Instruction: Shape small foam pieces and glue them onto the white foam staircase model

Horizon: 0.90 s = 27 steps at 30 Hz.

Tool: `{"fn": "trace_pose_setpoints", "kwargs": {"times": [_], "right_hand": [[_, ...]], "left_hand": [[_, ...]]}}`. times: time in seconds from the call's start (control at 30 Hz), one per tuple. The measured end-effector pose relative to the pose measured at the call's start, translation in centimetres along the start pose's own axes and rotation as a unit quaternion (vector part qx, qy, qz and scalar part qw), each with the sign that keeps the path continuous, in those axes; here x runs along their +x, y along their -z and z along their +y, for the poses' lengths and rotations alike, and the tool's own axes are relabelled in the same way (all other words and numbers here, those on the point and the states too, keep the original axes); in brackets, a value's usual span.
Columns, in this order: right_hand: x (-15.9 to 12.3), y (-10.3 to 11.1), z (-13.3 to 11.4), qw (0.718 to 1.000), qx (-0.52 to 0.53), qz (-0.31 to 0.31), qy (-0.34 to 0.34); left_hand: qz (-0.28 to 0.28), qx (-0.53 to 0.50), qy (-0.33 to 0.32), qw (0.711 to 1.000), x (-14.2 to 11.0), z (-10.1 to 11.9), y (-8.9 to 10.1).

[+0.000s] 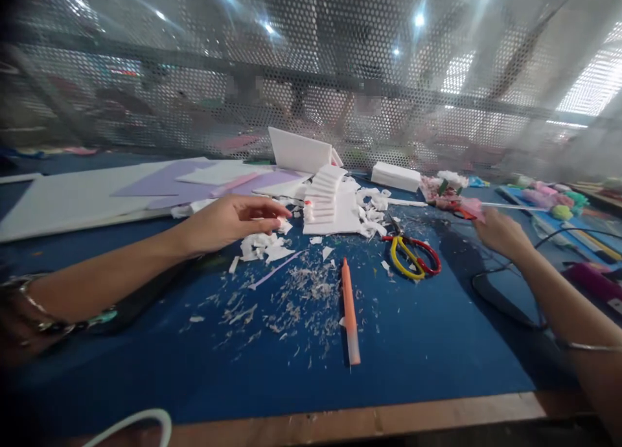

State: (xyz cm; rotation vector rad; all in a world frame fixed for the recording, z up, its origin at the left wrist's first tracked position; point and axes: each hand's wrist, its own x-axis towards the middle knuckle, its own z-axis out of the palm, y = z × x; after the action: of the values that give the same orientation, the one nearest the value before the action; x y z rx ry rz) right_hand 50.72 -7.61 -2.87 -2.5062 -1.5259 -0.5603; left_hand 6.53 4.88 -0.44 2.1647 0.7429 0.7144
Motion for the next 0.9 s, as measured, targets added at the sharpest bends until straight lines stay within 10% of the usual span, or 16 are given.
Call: {"fn": "trace_pose_setpoints", "kwargs": {"times": [0.37,0.9], "right_hand": [[1.4,4.8,-11.2,0.990,0.048,0.051,0.123],[5.1,3.1,-21.4,0.957,0.038,0.124,0.261]], "left_hand": [[0.089,-0.205,0.091,0.970,3.9,-3.0,1.9],[0.175,-0.310,0.151,0.922,5.9,-5.2,3.0]]}}
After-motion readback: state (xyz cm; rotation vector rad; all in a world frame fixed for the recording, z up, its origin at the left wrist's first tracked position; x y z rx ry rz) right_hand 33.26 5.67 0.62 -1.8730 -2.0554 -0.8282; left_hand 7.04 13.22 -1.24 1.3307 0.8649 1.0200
